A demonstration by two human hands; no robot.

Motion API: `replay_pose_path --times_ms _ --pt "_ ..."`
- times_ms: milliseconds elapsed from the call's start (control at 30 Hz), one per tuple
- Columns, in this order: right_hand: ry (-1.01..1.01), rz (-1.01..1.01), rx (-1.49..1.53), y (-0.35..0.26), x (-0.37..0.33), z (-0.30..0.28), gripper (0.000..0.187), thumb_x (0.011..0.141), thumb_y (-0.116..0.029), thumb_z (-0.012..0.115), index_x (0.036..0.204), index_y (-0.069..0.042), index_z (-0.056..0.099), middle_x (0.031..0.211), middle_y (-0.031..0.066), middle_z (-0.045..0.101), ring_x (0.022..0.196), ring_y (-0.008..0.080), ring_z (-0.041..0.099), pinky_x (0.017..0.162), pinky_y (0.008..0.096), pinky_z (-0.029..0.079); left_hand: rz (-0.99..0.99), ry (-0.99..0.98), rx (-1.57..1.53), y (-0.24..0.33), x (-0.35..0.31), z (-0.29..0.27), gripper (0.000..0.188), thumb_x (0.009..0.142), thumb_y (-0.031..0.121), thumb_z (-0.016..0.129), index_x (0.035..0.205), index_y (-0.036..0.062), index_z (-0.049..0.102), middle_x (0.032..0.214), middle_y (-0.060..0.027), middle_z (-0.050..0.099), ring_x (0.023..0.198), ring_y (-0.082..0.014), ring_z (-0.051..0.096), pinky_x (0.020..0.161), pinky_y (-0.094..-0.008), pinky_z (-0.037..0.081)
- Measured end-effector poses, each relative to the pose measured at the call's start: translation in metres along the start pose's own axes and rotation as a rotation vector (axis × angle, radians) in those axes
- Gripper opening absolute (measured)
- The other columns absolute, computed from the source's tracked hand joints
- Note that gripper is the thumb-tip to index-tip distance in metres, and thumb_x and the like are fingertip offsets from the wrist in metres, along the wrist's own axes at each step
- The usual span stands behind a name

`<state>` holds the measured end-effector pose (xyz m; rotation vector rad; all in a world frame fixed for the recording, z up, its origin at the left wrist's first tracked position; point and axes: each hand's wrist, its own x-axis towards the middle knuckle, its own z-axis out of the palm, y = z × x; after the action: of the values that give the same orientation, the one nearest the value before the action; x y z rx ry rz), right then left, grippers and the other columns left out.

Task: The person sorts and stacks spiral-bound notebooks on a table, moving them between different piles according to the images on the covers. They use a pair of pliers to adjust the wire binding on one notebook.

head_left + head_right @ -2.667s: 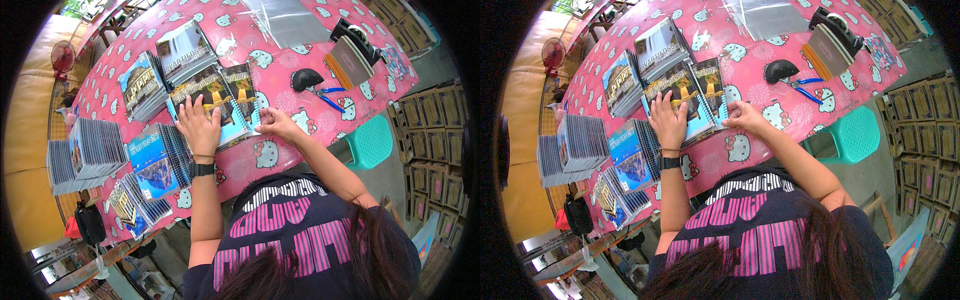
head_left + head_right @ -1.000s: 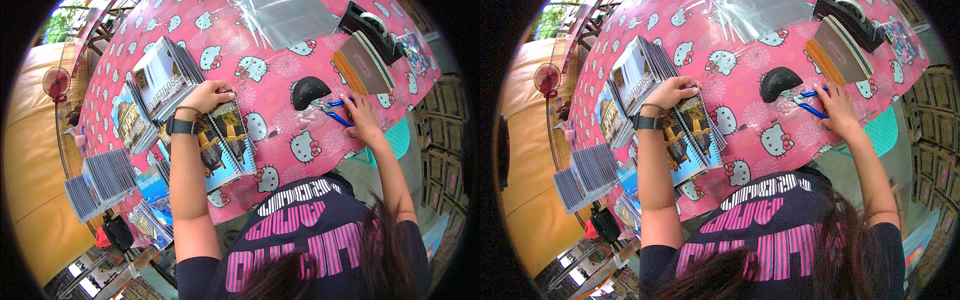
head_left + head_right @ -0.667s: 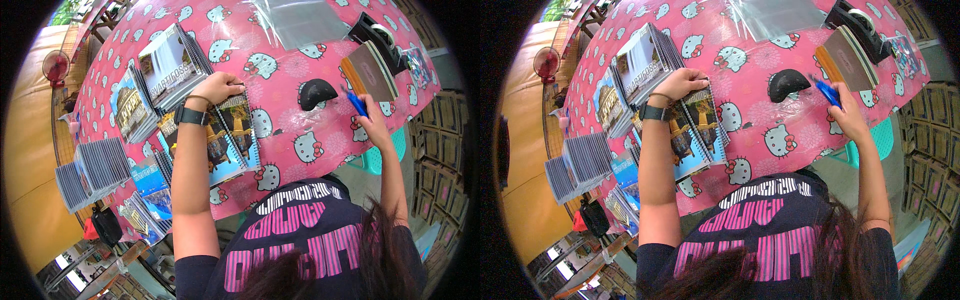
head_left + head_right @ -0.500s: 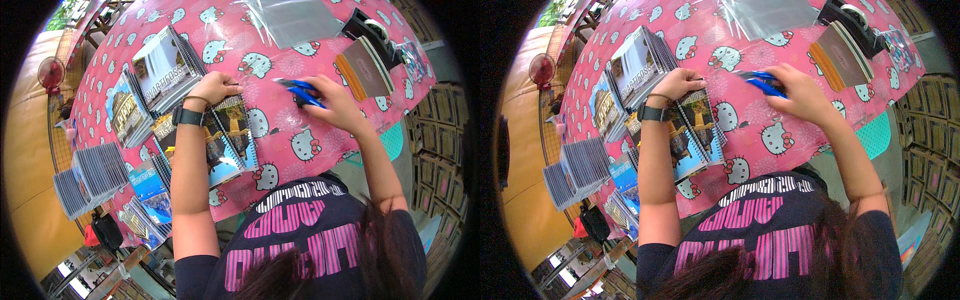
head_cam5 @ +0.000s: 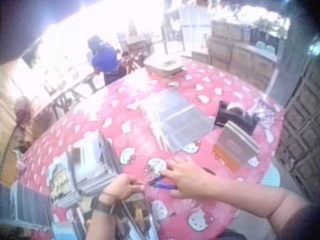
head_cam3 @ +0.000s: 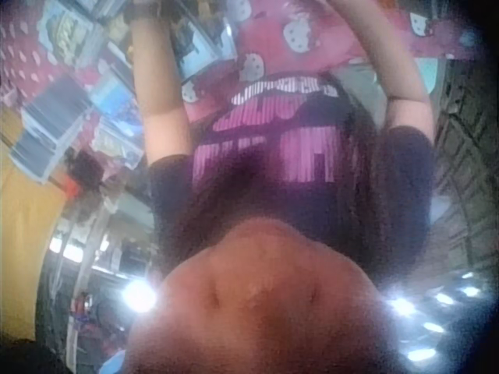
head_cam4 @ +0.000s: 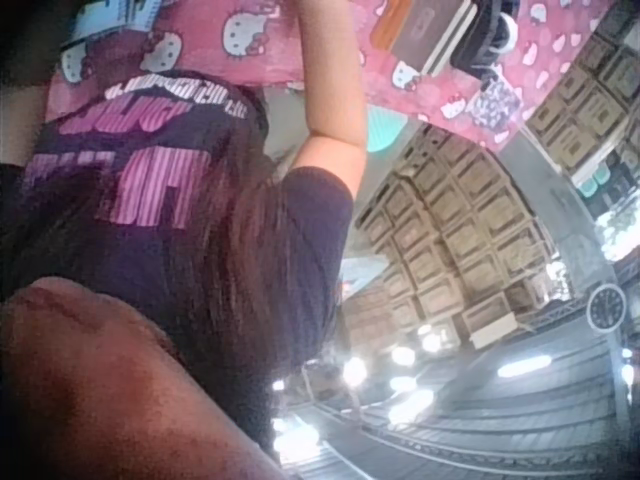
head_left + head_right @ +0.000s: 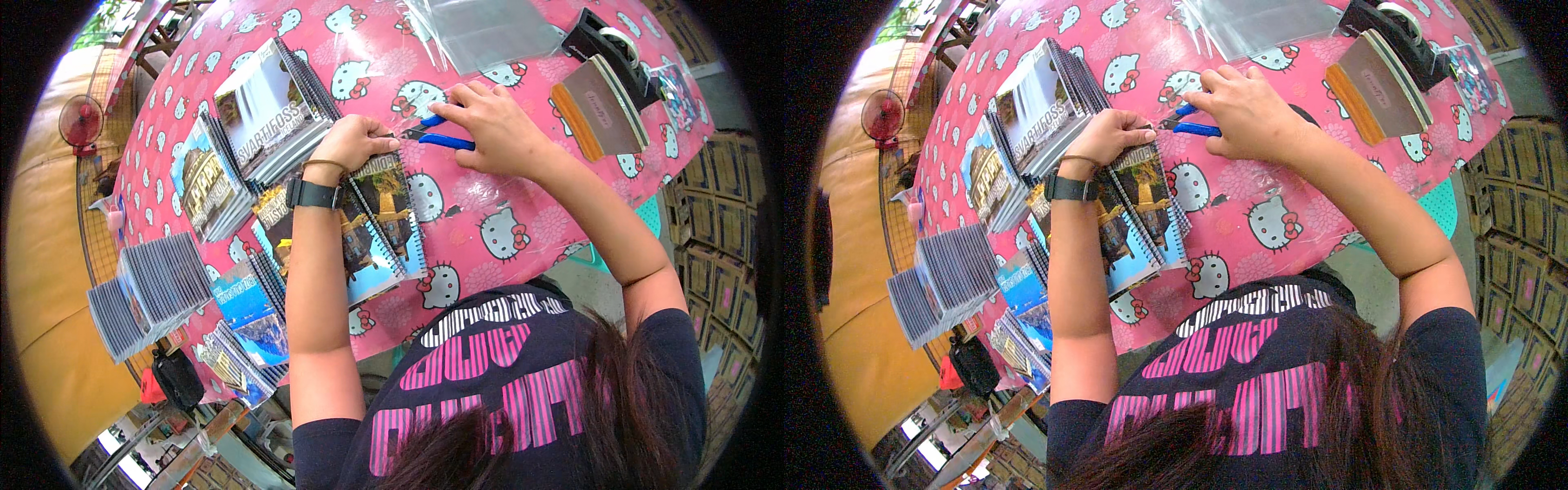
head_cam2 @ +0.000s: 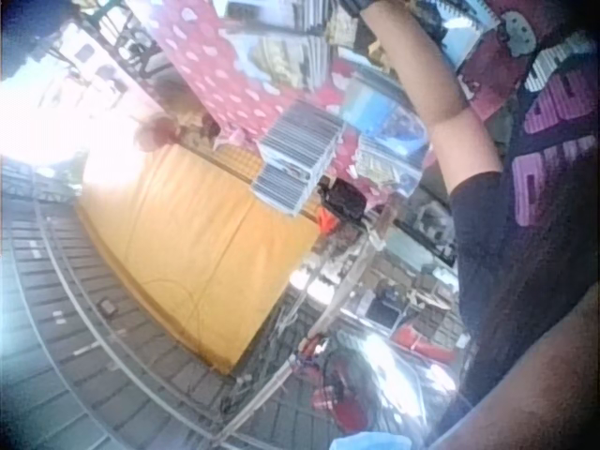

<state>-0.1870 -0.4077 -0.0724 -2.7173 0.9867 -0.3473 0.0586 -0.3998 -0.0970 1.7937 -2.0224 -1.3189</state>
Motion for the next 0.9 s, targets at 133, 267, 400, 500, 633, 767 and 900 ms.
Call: replay_pose_path --times_ms 133,267,400,500,633,767,900 --pt "0.008 -0.013 -0.019 -0.005 0.003 0.0 0.056 0.061 -0.019 0.066 0.113 -0.008 0.052 0.101 0.0092 0.049 0.099 0.0245 0.047 0.081 0.038 0.037 -0.037 0.008 -0.022 0.0 0.0 0.001 0.033 0.071 0.029 0.069 0.086 0.0 0.065 0.069 -0.0143 0.062 0.064 -0.0205 0.059 0.062 -0.0326 0.046" --pt "0.026 -0.029 -0.073 -0.006 0.002 0.002 0.055 0.061 -0.021 0.067 0.112 -0.009 0.051 0.099 0.0085 0.05 0.098 0.0237 0.048 0.08 0.0374 0.038 -0.04 0.006 -0.016 0.0 0.0 0.001 0.033 0.07 0.029 0.07 0.086 0.0002 0.065 0.068 -0.0139 0.061 0.063 -0.0197 0.058 0.062 -0.0324 0.046" --pt "0.022 -0.011 -0.169 -0.018 0.001 -0.002 0.054 0.061 -0.023 0.068 0.11 -0.009 0.051 0.099 0.0082 0.05 0.096 0.0229 0.049 0.078 0.0372 0.038 -0.031 0.024 -0.022 -0.002 0.0 0.002 0.033 0.07 0.03 0.07 0.086 0.0005 0.066 0.066 -0.0137 0.061 0.061 -0.0195 0.058 0.061 -0.0319 0.046" --pt "0.017 -0.007 -0.198 -0.024 0.001 -0.006 0.053 0.061 -0.023 0.068 0.108 -0.008 0.051 0.099 0.0086 0.051 0.096 0.0224 0.05 0.077 0.0368 0.038 -0.037 0.032 -0.002 0.001 -0.001 0.002 0.033 0.07 0.03 0.071 0.085 0.0005 0.066 0.066 -0.0135 0.061 0.06 -0.0192 0.058 0.06 -0.0316 0.046" --pt "-0.102 0.07 -0.172 -0.03 0.003 -0.009 0.053 0.061 -0.023 0.068 0.108 -0.006 0.052 0.098 0.0091 0.051 0.095 0.0221 0.05 0.075 0.0357 0.04 -0.047 0.039 0.001 0.002 -0.001 0.002 0.033 0.07 0.03 0.071 0.083 -0.0001 0.065 0.065 -0.0126 0.061 0.06 -0.0186 0.057 0.059 -0.0317 0.045" --pt "-0.028 0.069 -0.166 -0.031 -0.001 -0.007 0.052 0.061 -0.023 0.068 0.108 -0.006 0.052 0.097 0.0091 0.051 0.094 0.0225 0.051 0.074 0.0354 0.04 -0.044 0.055 -0.019 0.002 -0.003 0.002 0.032 0.07 0.029 0.071 0.083 0.0 0.066 0.065 -0.0114 0.061 0.06 -0.0179 0.058 0.059 -0.0316 0.045" --pt "-0.047 0.075 -0.137 -0.033 -0.001 -0.007 0.052 0.062 -0.023 0.068 0.108 -0.006 0.052 0.096 0.0091 0.051 0.093 0.0226 0.051 0.074 0.0354 0.04 -0.054 0.051 -0.025 0.003 -0.005 0.002 0.031 0.07 0.027 0.071 0.084 0.0004 0.066 0.066 -0.0109 0.062 0.06 -0.0174 0.058 0.059 -0.0314 0.045"
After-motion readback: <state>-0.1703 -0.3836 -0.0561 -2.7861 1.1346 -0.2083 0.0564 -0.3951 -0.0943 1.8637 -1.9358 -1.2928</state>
